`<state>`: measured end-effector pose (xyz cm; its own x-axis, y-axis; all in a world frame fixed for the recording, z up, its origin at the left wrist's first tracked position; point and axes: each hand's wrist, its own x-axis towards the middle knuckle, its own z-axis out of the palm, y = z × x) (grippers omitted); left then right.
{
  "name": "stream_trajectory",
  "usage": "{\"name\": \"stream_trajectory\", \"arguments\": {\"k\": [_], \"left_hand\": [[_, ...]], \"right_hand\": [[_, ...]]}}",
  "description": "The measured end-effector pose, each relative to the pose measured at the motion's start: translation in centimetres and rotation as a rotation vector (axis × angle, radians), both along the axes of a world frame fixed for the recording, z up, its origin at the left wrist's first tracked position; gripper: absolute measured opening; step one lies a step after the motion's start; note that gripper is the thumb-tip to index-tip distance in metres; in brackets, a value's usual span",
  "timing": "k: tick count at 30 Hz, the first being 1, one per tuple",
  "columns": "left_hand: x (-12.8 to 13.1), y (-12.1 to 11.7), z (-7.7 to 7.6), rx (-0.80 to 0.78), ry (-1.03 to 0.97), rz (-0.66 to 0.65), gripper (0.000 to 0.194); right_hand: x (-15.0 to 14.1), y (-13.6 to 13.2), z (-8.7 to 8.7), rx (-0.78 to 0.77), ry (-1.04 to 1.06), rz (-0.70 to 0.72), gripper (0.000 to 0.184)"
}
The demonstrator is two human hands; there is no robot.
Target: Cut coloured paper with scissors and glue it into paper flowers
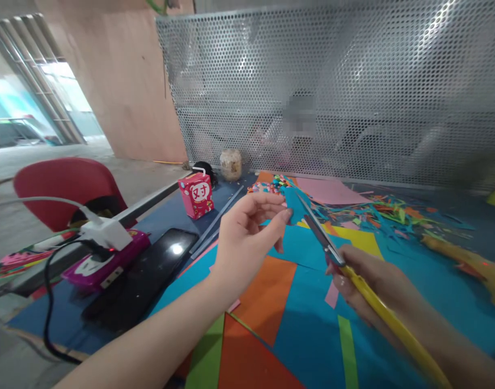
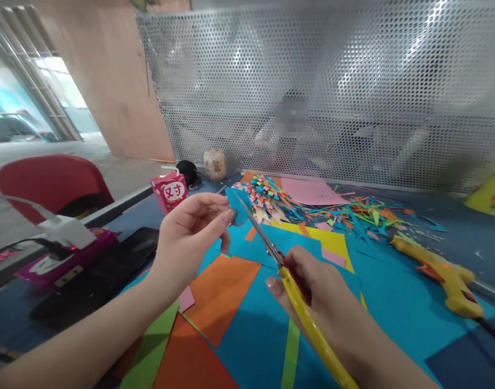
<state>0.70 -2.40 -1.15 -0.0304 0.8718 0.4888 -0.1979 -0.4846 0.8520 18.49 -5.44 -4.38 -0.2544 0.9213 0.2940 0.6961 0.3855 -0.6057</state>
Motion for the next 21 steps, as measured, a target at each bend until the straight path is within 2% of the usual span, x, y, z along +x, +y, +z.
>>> {"name": "stream_trajectory", "arguments": {"k": [5,11,21], "left_hand": [[0.1,0.1,-0.1,-0.082,-0.028,-0.087,0.01],[0.0,0.3,-0.3,-0.157,-0.02,-0.197,0.008],[-0.1,0.4,-0.4,-0.285,-0.116,-0.356,0.015]], "right_hand": [[0.8,0.7,0.0,-0.041,-0.047,0.104,0.017],[-0.2,-0.1,0.3,0.004,0.053,0.016,0.022],[-0.2,-0.1,0.3,0.03,0.023,0.031,0.023]]}}
